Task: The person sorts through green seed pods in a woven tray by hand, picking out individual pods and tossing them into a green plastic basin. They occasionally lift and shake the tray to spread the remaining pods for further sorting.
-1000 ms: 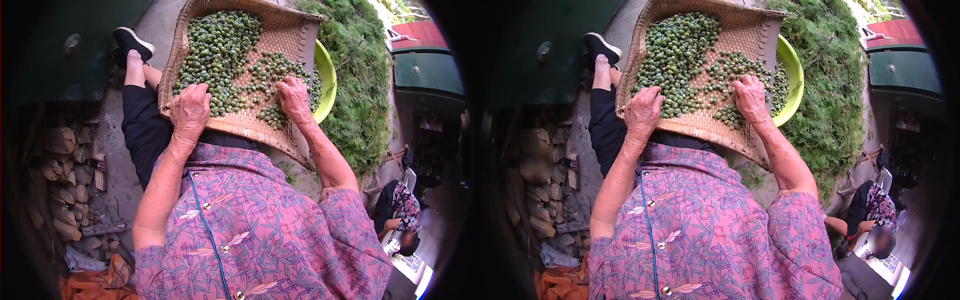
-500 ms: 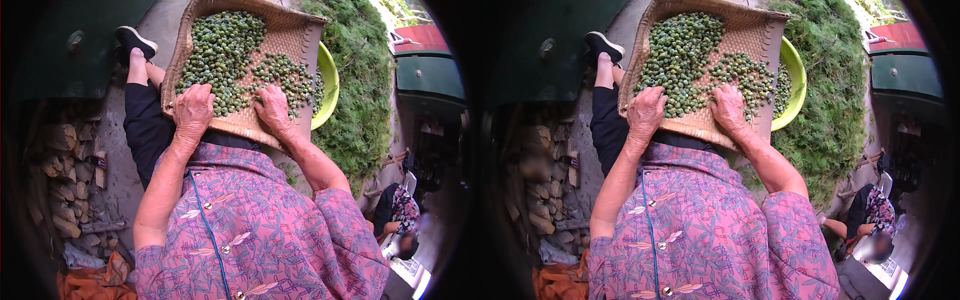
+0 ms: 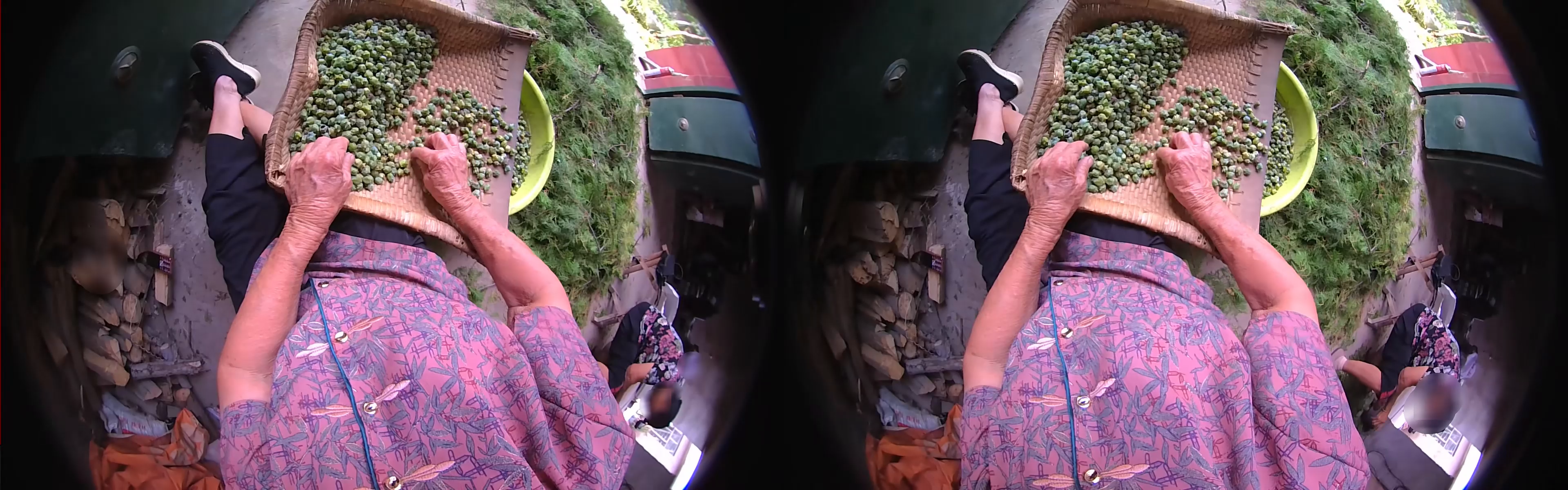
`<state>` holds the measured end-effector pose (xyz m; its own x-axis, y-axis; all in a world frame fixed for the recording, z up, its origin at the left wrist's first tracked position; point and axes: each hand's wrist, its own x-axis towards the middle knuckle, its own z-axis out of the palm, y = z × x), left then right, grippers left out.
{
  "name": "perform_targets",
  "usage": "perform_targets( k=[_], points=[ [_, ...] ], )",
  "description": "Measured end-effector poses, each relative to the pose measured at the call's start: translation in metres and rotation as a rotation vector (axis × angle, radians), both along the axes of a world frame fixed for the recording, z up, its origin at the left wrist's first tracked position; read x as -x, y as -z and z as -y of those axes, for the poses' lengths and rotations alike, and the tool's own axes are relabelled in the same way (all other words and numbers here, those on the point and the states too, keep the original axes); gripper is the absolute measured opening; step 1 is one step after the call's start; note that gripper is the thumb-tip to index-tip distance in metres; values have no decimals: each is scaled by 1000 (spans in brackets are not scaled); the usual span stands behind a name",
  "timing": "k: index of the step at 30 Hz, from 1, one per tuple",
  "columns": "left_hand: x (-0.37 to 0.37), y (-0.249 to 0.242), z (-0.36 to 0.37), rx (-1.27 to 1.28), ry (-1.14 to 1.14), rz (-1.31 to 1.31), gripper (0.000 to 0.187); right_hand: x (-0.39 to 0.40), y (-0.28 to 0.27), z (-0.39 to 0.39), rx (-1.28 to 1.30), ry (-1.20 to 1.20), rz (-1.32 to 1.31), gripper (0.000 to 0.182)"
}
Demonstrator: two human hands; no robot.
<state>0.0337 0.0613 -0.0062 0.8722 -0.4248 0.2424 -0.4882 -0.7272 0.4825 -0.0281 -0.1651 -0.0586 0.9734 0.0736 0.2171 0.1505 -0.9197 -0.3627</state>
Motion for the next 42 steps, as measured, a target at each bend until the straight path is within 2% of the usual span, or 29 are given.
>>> perform_targets(
  k=[3,6,8,11,18,21,22,28,32,34,39,41,42],
  points=[
    [-1,-1,0,4,-2,-3,15,-5,5,10,105,303,36,12],
    [0,0,1,15,2,7,15,-3,6,12,35,304,81,12],
    [0,0,1,14,-1,14,15,-1,5,10,-1,267,67,11],
    [-1,-1,0,18,6,12,15,-4,4,5,16,99,-102,16],
    [0,0,0,26,16,16,14,-4,-12,8,168,-62,-140,20],
    [-1,-2,0,-10,13,-9,15,-3,-10,9,98,-44,-155,24],
    [0,-2,-1,-43,11,-38,21,-3,-7,9,97,-46,-154,24],
    [1,-1,0,2,20,6,14,-3,1,11,116,-51,-11,5],
    [1,-2,0,16,22,11,14,-3,11,7,216,-67,18,12],
    [1,-4,-1,-44,17,-20,19,-3,13,7,224,-61,-30,15],
    [1,-1,-3,-22,6,-22,20,16,-25,27,-95,211,169,6],
    [0,-2,-1,-17,18,-21,20,38,-33,62,-61,337,259,5],
    [0,-3,-1,-31,19,-23,20,55,-34,83,-85,501,183,5]
  ],
)
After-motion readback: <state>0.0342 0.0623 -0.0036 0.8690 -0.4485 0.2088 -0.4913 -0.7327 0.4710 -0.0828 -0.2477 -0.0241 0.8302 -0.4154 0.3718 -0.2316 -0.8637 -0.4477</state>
